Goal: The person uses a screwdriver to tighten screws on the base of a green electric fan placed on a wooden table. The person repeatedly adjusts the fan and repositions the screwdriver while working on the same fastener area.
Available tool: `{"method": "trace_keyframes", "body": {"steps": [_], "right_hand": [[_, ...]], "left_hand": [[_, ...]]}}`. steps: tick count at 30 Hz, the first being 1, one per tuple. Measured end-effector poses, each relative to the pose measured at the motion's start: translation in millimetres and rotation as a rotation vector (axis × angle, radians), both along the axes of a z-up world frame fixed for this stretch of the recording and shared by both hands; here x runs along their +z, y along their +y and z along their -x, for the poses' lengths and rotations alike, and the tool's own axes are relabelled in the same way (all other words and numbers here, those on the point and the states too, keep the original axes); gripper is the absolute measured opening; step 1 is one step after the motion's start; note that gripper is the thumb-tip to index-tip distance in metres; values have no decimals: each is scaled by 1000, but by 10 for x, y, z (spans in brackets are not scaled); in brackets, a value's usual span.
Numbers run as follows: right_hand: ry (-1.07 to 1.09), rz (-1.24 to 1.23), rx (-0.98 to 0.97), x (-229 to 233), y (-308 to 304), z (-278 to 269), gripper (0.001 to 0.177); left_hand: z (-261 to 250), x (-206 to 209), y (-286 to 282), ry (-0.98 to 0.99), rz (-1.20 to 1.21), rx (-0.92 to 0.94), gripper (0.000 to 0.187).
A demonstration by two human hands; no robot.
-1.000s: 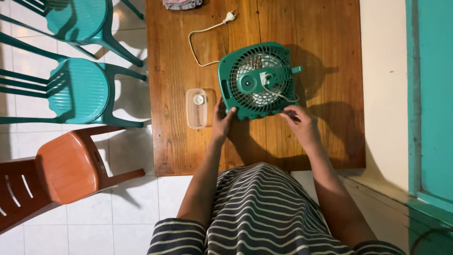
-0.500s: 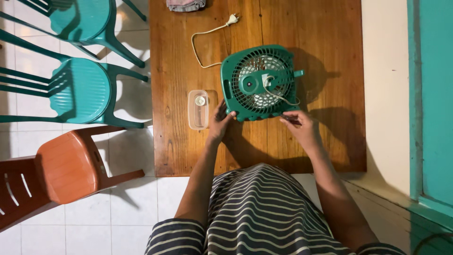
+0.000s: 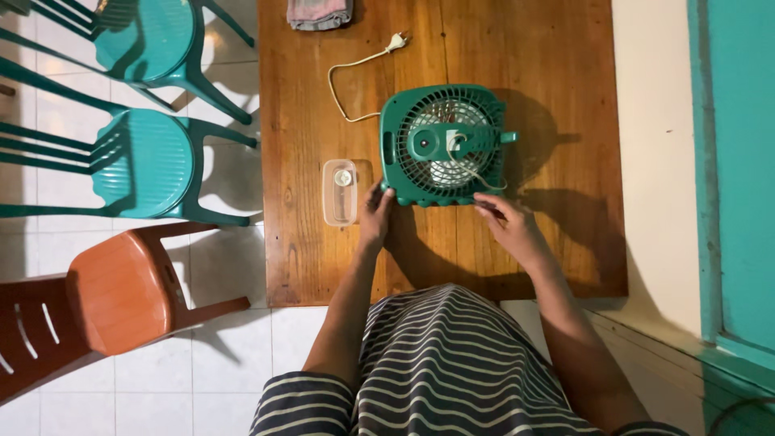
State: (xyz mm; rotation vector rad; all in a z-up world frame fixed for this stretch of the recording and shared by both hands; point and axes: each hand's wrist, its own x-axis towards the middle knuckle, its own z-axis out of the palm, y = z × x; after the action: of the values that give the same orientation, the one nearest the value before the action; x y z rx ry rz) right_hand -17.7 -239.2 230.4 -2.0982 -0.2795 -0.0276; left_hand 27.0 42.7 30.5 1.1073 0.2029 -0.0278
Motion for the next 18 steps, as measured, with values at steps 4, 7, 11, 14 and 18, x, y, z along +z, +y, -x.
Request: {"method": "trace_keyframes", "body": {"steps": [4,7,11,14,18], "right_hand": [[-30,37,-27,-50,18,-21,27],[-75,37,-33,-106,91,-64,24],[-23,13,-78,-175,111,-74,25],[-127,86,-28,-209,105,-83,26],[-209,124,115,-277,111,-44,25]], "left_hand": [[-64,-35,-49,50,22,90,45],[-78,-54,-35,64,40,116,46],[-59,-78,-43,140,84,114,46],[-93,-70,-9,128,83,106,47],[-89,-77,-6,134,107,106,45]]}}
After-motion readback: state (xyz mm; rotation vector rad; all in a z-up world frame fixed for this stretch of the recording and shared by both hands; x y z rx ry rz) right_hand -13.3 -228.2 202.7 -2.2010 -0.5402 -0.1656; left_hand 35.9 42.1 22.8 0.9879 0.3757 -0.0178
